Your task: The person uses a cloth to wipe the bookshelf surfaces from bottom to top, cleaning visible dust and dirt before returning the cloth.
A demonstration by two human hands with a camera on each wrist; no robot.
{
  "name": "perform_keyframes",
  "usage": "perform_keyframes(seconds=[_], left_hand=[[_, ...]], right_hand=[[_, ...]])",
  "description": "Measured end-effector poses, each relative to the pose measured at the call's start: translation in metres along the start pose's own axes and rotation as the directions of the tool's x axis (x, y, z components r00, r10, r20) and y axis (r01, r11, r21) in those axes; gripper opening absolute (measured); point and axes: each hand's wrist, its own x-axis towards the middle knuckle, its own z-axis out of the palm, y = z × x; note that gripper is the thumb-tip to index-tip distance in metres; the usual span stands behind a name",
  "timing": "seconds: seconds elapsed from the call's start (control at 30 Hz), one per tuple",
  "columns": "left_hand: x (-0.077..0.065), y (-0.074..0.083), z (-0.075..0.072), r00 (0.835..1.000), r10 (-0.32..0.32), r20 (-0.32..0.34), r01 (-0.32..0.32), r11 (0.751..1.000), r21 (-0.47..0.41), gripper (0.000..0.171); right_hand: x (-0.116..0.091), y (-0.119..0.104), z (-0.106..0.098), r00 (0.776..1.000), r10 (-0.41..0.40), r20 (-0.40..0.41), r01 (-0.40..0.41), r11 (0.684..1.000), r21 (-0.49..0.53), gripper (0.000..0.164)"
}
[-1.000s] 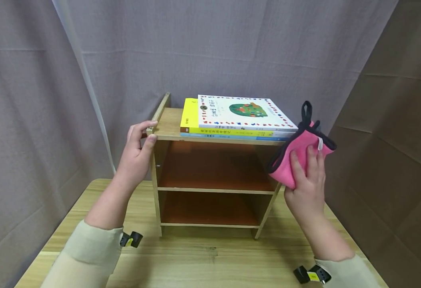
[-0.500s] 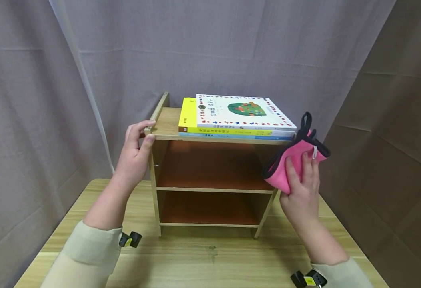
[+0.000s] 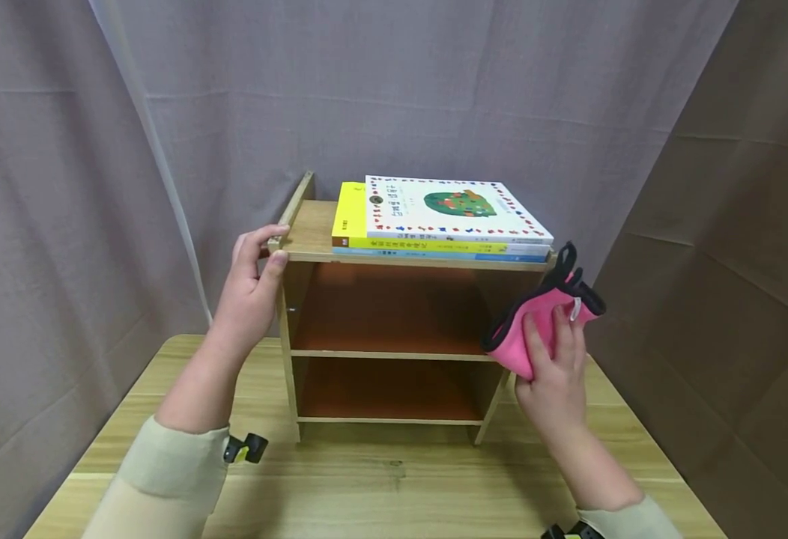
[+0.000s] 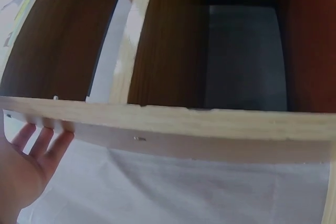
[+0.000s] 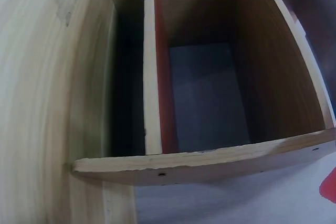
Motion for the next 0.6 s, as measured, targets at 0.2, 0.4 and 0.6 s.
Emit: perform_keyframes(seconds=[0.2, 0.4, 0.6], left_hand=[[-0.003, 0.004, -0.004, 0.999, -0.044, -0.006, 0.044, 0.998, 0.034, 0.038], [-0.006, 0.01, -0.01, 0.99, -0.134, 0.04, 0.133, 0.991, 0.008, 0.046], [-0.029, 0.004, -0.016, 0.954, -0.245, 0.175, 0.263, 0.961, -0.088, 0.057]], right_hand=[[-0.009, -0.001, -0.001, 0.999, -0.008, 0.054, 0.008, 1.0, -0.001, 0.068], [-0.017, 0.001, -0.003, 0.995, -0.022, 0.1, 0.023, 1.0, -0.01, 0.067], [-0.025, 0.002, -0.008, 0.992, -0.002, 0.123, 0.002, 1.0, -0.005, 0.068]])
